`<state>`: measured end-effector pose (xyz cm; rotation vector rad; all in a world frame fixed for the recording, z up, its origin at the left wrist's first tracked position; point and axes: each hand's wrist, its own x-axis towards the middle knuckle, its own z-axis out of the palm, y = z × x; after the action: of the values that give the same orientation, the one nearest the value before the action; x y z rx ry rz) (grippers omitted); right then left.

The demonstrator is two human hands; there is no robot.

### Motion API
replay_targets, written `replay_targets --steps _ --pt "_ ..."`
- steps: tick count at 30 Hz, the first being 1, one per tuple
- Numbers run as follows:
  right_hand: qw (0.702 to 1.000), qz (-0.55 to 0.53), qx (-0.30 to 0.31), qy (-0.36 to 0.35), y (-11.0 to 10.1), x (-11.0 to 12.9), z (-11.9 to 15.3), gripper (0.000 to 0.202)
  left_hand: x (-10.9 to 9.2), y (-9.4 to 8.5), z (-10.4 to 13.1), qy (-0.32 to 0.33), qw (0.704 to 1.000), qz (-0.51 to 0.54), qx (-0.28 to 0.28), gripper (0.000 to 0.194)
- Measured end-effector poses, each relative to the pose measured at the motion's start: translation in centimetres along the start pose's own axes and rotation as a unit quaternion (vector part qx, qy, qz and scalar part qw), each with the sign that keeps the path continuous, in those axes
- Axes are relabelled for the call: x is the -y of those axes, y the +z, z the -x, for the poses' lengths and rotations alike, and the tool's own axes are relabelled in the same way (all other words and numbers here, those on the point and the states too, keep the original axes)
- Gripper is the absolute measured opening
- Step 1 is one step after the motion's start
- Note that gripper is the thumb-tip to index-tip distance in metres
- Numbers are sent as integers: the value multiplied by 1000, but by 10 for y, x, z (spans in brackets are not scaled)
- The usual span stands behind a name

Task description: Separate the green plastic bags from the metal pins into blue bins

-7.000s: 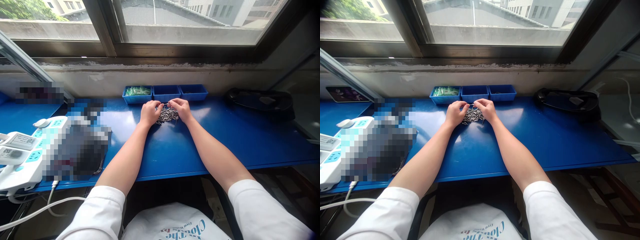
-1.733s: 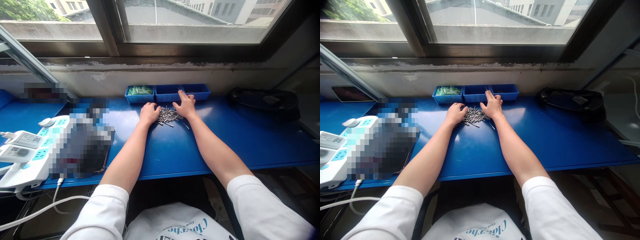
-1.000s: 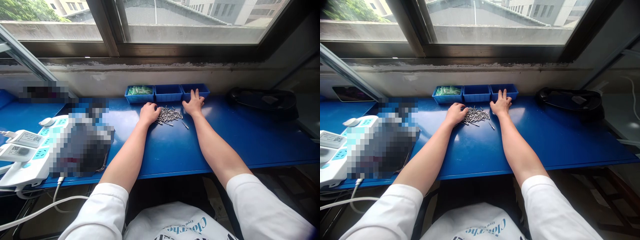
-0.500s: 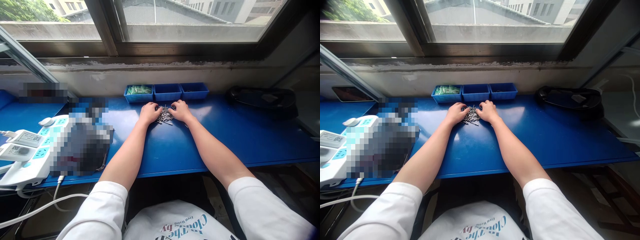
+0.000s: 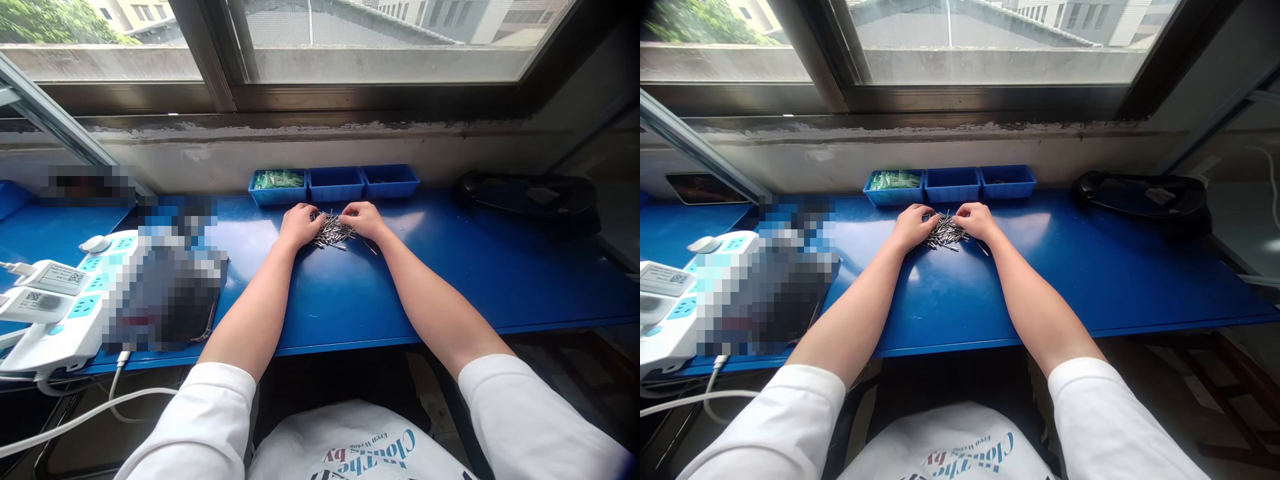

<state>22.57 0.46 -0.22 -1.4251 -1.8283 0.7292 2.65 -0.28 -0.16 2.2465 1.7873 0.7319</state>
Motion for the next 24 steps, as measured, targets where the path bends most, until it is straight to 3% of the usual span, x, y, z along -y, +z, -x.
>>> replay_targets --steps 3,7,11,16,21,24 --pt "998 -37 -52 11 -3 0 -2 12 -3 -1 1 13 1000 11 -23 38" --pt "994 -37 -100 -8 -1 4 -3 21 -10 -2 3 82 995 38 -48 36" --pt "995 -10 -87 -50 5 13 1 35 -16 -2 5 134 989 51 -39 34" --pt "995 -18 -64 -76 11 20 5 46 -20 -1 6 132 990 44 -31 25" --pt "995 -41 -62 -71 12 18 4 58 -22 -2 6 122 992 37 -24 28" --pt "992 -84 -63 -67 11 18 5 56 -21 -2 6 111 993 31 -25 30"
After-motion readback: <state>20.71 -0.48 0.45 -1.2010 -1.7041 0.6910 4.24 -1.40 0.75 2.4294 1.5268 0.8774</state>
